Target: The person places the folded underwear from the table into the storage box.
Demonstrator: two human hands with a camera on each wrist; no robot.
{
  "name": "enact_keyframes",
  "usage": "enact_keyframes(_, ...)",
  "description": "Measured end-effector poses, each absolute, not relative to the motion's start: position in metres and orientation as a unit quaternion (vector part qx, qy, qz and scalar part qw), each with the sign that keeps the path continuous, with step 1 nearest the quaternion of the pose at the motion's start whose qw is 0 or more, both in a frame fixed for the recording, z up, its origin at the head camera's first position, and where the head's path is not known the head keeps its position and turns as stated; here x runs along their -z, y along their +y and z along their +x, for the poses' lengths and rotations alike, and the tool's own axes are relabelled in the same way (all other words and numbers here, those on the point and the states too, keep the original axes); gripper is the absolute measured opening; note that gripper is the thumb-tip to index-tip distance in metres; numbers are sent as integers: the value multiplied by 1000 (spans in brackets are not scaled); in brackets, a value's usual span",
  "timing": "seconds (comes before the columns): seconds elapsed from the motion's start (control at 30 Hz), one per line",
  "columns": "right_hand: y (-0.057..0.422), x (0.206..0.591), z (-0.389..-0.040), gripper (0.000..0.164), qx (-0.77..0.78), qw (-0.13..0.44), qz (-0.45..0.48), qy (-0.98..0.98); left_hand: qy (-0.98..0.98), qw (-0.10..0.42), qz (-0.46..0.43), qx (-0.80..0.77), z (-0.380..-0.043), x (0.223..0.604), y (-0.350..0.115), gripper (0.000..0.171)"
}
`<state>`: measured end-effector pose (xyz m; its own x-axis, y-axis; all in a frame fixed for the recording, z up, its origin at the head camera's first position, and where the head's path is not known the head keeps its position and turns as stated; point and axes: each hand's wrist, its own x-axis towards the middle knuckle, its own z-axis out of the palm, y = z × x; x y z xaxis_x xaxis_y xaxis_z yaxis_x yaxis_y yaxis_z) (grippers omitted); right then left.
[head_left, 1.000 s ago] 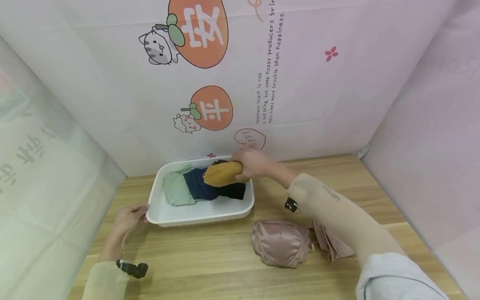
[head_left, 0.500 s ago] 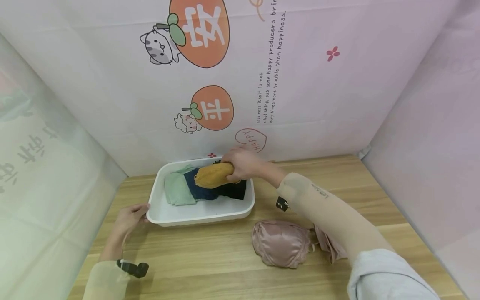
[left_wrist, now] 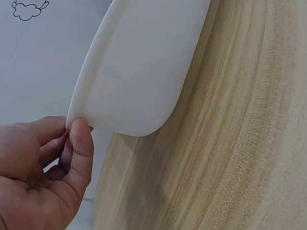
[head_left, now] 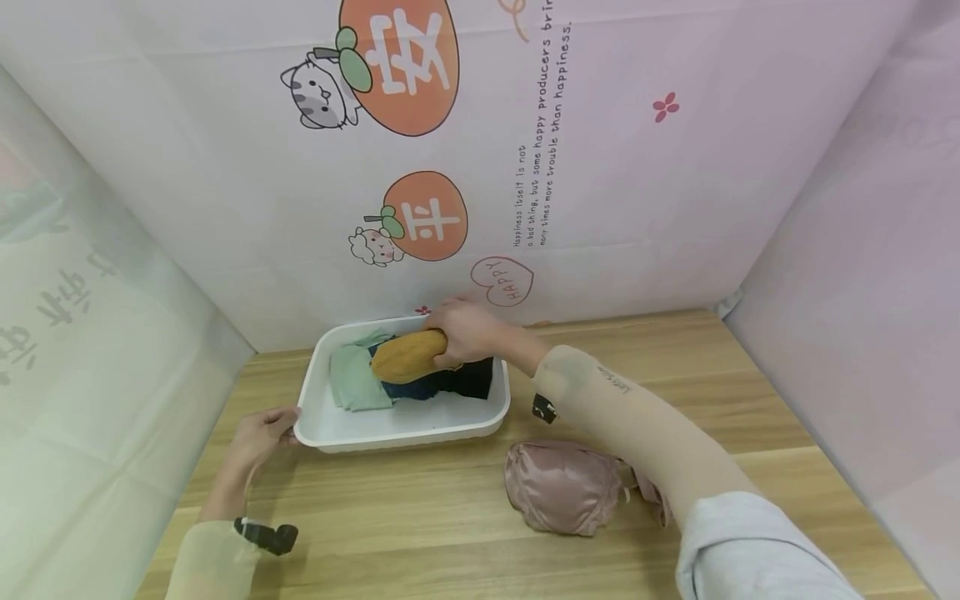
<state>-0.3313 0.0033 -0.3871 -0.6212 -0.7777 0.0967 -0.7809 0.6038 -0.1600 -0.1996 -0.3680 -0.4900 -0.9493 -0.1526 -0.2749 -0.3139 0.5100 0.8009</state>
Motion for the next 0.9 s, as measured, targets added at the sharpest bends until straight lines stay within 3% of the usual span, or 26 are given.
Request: enact_keyframes(0.9,-39,393,-332,42,-64,10,467,-882,865,82,-123,-480,-198,487,-368,54)
